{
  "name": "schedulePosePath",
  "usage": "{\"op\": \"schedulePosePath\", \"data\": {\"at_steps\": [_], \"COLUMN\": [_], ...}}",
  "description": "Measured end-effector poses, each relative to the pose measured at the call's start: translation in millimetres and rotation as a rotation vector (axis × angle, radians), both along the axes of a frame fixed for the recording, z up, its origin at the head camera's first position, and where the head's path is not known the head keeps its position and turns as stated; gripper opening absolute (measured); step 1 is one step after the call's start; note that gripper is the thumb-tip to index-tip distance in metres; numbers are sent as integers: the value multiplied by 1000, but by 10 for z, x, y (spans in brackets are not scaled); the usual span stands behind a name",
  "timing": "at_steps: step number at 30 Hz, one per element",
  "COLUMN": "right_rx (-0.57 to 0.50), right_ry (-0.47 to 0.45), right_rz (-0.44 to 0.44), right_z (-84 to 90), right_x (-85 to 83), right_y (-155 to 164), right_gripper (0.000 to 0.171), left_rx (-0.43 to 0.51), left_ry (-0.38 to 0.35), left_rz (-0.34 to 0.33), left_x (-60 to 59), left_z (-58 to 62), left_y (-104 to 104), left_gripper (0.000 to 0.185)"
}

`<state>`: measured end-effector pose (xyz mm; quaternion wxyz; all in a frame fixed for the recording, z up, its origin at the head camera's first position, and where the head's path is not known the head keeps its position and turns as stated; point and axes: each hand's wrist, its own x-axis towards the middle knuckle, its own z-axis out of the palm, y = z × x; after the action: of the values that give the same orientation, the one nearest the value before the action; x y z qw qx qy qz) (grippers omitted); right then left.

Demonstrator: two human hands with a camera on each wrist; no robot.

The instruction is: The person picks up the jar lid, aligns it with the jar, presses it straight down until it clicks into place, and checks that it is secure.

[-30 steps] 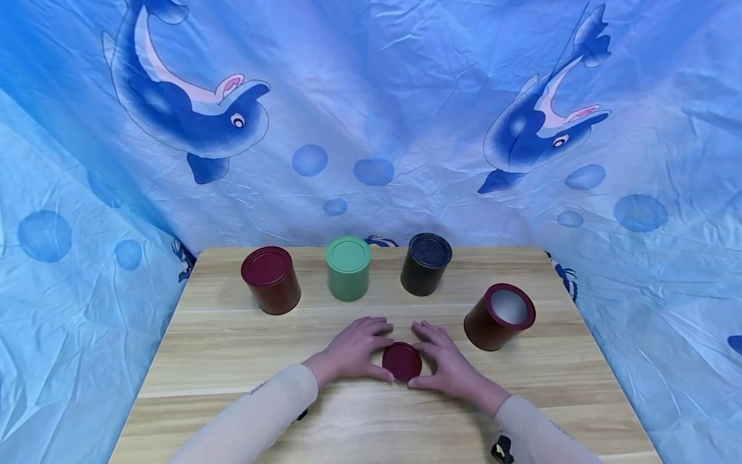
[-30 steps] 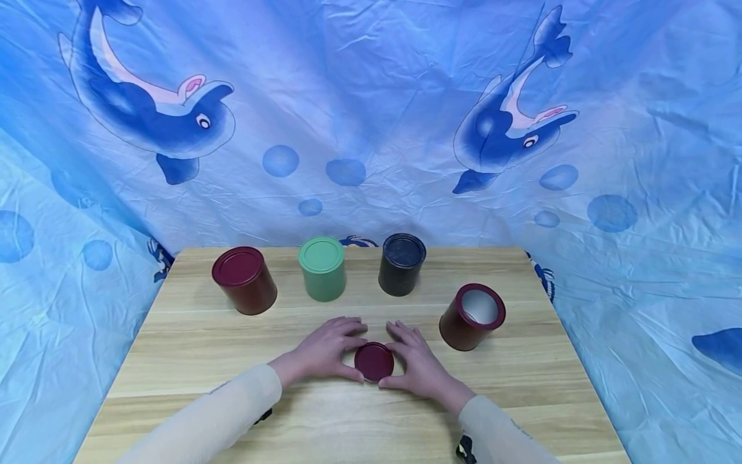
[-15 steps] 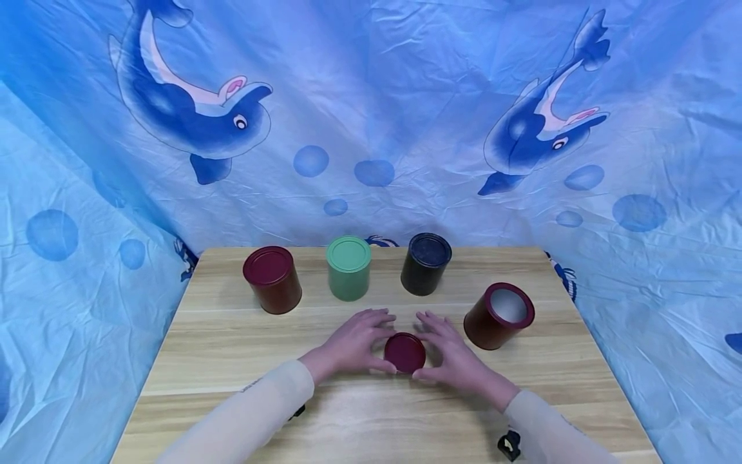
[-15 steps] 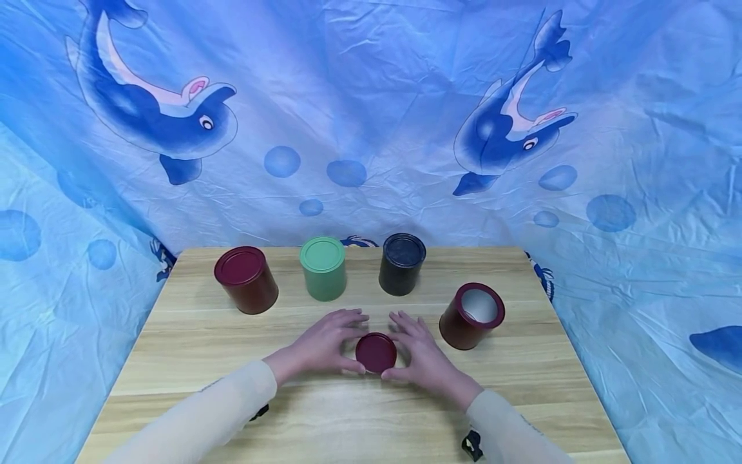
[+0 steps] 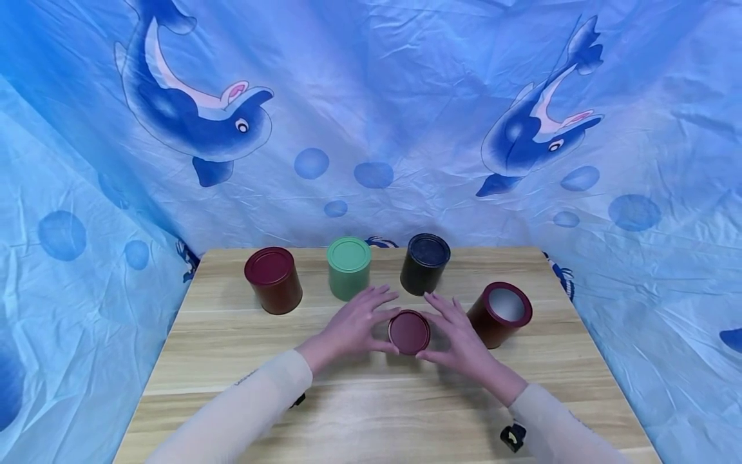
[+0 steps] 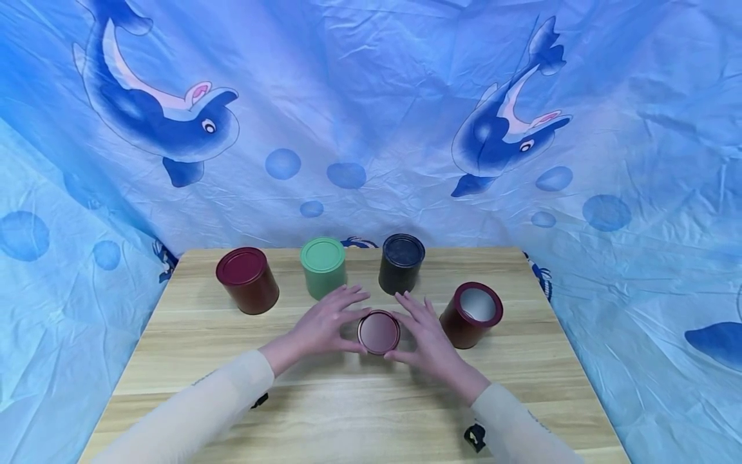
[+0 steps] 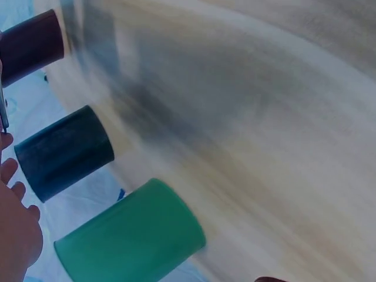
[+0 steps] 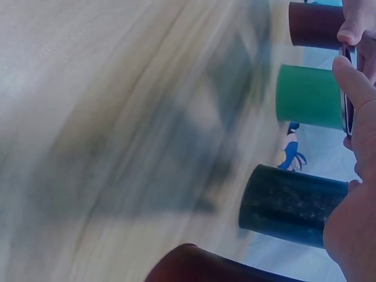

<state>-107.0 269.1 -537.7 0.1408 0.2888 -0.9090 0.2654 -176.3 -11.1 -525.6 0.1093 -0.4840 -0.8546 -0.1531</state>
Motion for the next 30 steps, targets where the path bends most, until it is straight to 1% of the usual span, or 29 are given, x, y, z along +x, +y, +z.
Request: {"op": "schedulePosePath", "data": {"at_steps": [5, 9, 14, 21, 24, 30], "right_rx": [9, 14, 21, 18, 22, 41], "right_ry": [69, 104, 119, 180, 170, 102], "right_rz": [-5, -5, -17, -17, -27, -72], "right_z": [81, 149, 224, 322, 382, 482], "right_x": [-43, -69, -87, -122, -122, -123], "right_y": [34, 67, 128, 225, 281, 423], "right_gripper": [82, 83, 84, 85, 85, 85], "left_rx": [12, 20, 21, 17, -1, -36], "left_ry": [71, 93, 86, 70, 59, 39], "left_rz": [-9, -20, -38, -45, -41, -39], "left_x": [-58, -98, -141, -200, -228, -279], "left_z": [73, 126, 204, 307, 360, 450], "left_y": [28, 53, 105, 221, 294, 469], "left_gripper": [82, 82, 82, 83, 83, 84]}}
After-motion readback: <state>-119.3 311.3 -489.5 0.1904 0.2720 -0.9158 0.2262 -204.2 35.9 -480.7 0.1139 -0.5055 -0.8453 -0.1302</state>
